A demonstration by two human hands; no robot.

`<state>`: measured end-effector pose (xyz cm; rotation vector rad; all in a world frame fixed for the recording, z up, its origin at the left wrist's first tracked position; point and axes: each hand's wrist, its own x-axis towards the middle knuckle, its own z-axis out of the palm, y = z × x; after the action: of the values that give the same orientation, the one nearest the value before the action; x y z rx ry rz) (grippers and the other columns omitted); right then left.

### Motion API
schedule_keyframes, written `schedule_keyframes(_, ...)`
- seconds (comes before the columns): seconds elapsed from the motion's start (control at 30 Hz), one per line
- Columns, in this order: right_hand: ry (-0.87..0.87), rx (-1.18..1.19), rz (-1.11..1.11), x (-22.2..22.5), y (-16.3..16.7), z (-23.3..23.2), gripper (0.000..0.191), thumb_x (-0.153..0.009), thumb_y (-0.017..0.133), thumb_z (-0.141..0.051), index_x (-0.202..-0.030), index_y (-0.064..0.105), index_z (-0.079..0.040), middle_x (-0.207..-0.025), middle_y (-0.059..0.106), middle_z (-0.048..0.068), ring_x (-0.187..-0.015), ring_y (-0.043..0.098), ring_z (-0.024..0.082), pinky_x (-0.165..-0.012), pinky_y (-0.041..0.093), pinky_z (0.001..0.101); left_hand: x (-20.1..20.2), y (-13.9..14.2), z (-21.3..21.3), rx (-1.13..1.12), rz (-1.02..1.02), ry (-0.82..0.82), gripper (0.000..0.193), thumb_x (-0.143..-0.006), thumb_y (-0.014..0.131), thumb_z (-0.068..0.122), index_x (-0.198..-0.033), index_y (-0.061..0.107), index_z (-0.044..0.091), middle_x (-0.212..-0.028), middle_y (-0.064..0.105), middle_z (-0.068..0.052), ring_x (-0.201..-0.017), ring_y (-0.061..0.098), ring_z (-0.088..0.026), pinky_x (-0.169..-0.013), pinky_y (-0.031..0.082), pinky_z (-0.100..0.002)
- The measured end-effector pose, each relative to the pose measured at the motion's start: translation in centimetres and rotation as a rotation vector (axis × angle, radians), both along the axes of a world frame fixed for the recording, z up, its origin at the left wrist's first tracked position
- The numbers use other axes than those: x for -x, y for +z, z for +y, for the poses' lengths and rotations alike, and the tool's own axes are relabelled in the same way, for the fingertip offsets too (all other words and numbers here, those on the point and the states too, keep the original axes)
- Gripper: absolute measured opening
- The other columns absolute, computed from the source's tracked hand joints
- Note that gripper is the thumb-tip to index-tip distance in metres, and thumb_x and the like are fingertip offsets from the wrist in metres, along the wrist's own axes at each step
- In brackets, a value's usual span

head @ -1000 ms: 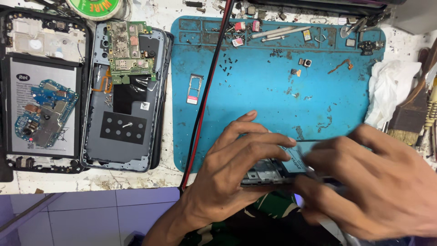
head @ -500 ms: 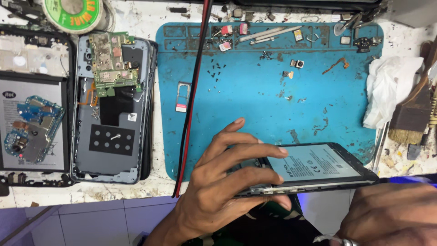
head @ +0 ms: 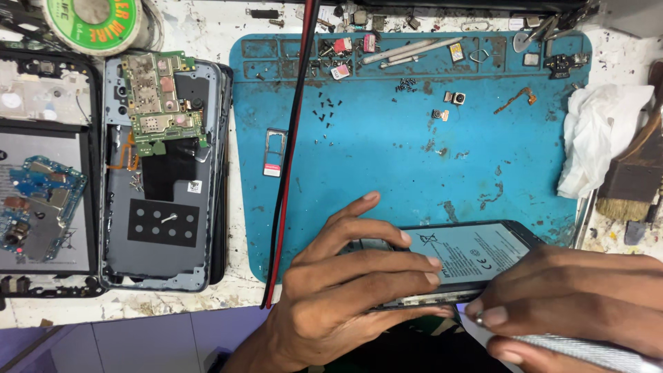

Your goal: The person pries open a smartphone, peels a protective film from a replacement screen, applies adhesive from a tube to the phone frame, and uses tweezers to position small components. They then lift the motherboard, wipe it with a cloth, and handle it over the open phone body.

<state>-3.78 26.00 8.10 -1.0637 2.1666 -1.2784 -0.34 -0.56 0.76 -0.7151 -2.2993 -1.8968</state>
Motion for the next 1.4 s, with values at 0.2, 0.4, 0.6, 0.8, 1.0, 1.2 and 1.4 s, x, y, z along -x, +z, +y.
schedule_keyframes(0.2, -0.030, 0.016, -0.003, 0.3, -1.0, -0.8, 0.027, -0.088, 0.081, -0.019, -0.111, 0.067, -0.014, -0.099, 0.077, 0.001, -0.092, 0.077, 0.019, -0.079, 0.062, 0.0353, 0.0, -0.6, -0.6, -0.032, -0.042, -0.029, 0.029, -0.082, 0.092, 0.021, -0.106, 0.077, 0.013, -0.112, 0.079, 0.002, -0.116, 0.070, -0.018, -0.129, 0.045, -0.054)
schedule_keyframes(0.4, 0.000, -0.055, -0.007, 0.6, -1.4, -0.4, 0.031, -0.085, 0.083, -0.020, -0.112, 0.068, -0.017, -0.101, 0.079, -0.002, -0.095, 0.076, 0.019, -0.081, 0.061, 0.0358, 0.0, -1.1, -0.6, -0.055, -0.090, -0.020, 0.030, -0.084, 0.091, 0.024, -0.108, 0.077, 0.014, -0.113, 0.078, 0.002, -0.117, 0.070, -0.017, -0.128, 0.043, -0.053)
schedule_keyframes(0.6, 0.031, -0.088, 0.006, 0.7, -2.1, 0.5, 0.036, -0.085, 0.083, -0.022, -0.117, 0.066, -0.018, -0.105, 0.079, -0.002, -0.097, 0.076, 0.019, -0.080, 0.060, 0.0349, -0.1, -1.3, -0.4, -0.059, -0.121, -0.019, 0.029, -0.085, 0.090, 0.026, -0.109, 0.077, 0.014, -0.113, 0.079, 0.003, -0.118, 0.070, -0.016, -0.129, 0.043, -0.053)
schedule_keyframes(0.8, 0.014, -0.072, 0.068, 0.3, -2.7, 0.4, 0.043, -0.081, 0.087, -0.025, -0.117, 0.065, -0.017, -0.103, 0.079, -0.002, -0.096, 0.079, 0.018, -0.079, 0.060, 0.0340, 0.2, -1.6, -0.4, -0.053, -0.090, -0.033, 0.029, -0.086, 0.089, 0.026, -0.109, 0.078, 0.012, -0.113, 0.079, 0.001, -0.118, 0.070, -0.018, -0.128, 0.042, -0.053)
schedule_keyframes(1.0, 0.026, -0.051, 0.132, 0.6, -2.7, -0.1, 0.045, -0.081, 0.088, -0.022, -0.119, 0.065, -0.014, -0.104, 0.078, 0.000, -0.093, 0.080, 0.016, -0.077, 0.060, 0.0330, 0.1, -1.6, -0.5, -0.049, -0.119, -0.049, 0.027, -0.089, 0.087, 0.024, -0.110, 0.077, 0.012, -0.113, 0.079, 0.000, -0.116, 0.071, -0.016, -0.130, 0.041, -0.053)
schedule_keyframes(1.2, 0.040, -0.027, 0.029, 1.2, -2.6, 0.1, 0.041, -0.083, 0.087, -0.021, -0.119, 0.067, -0.015, -0.105, 0.080, 0.000, -0.094, 0.076, 0.016, -0.076, 0.060, 0.0331, 0.1, -1.5, -0.2, -0.047, -0.115, -0.036, 0.025, -0.089, 0.086, 0.025, -0.108, 0.077, 0.013, -0.112, 0.079, 0.002, -0.116, 0.070, -0.016, -0.129, 0.041, -0.053)
schedule_keyframes(1.4, 0.042, -0.040, 0.008, 1.1, -2.4, 0.1, 0.042, -0.083, 0.085, -0.023, -0.120, 0.067, -0.015, -0.105, 0.080, 0.000, -0.096, 0.076, 0.017, -0.077, 0.059, 0.0339, -0.1, -1.4, -0.6, -0.039, -0.142, -0.067, 0.025, -0.090, 0.086, 0.025, -0.110, 0.077, 0.013, -0.114, 0.079, 0.002, -0.119, 0.069, -0.016, -0.136, 0.039, -0.056)
